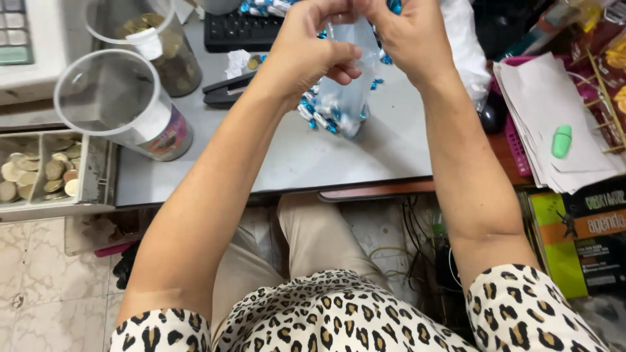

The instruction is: Packing small wrapped candies into a clear plastic bag at a checkout counter.

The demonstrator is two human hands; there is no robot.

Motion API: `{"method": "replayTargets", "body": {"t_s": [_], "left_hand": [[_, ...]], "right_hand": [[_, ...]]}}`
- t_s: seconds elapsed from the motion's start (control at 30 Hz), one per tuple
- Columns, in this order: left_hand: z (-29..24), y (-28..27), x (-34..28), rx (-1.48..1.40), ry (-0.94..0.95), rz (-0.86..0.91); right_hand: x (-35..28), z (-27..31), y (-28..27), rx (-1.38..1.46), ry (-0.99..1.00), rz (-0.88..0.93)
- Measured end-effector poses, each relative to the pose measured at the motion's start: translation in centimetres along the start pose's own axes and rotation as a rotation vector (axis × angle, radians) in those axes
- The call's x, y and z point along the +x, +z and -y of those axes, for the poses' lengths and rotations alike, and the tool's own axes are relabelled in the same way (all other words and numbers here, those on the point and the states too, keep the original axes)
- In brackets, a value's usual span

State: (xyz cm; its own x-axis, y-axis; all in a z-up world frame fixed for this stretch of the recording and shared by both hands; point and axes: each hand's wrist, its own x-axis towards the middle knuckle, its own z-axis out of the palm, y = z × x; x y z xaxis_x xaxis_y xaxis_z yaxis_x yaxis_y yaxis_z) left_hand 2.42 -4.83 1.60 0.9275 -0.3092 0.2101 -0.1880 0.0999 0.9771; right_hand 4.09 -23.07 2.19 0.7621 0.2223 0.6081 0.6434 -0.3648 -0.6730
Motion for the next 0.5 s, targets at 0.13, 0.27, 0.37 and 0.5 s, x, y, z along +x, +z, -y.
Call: {"method": "replayTargets", "body": {"t_s": [0.13,0.27,0.37,0.5], "left_hand": [[-0.4,-0.5,-0.1,-0.048,-0.046,-0.013],[0.3,-0.8,0.2,-0.092,-0.055,-0.023],[0.9,-1.0,0.3,-0.084,-0.011,-0.003],[0.9,-0.9,0.6,-0.086,-0.036,-0.019]], "right_hand": [[0.0,-0.2,-0.6,0.203,0.099,0.211],[0.2,0.5,-1.4,-0.038,-0.073,0.322],[0.4,1.0,-2.0,-0.286,-0.294,0.345],[0.5,0.9,-2.1,-0.208,-0.047,0.409]]}}
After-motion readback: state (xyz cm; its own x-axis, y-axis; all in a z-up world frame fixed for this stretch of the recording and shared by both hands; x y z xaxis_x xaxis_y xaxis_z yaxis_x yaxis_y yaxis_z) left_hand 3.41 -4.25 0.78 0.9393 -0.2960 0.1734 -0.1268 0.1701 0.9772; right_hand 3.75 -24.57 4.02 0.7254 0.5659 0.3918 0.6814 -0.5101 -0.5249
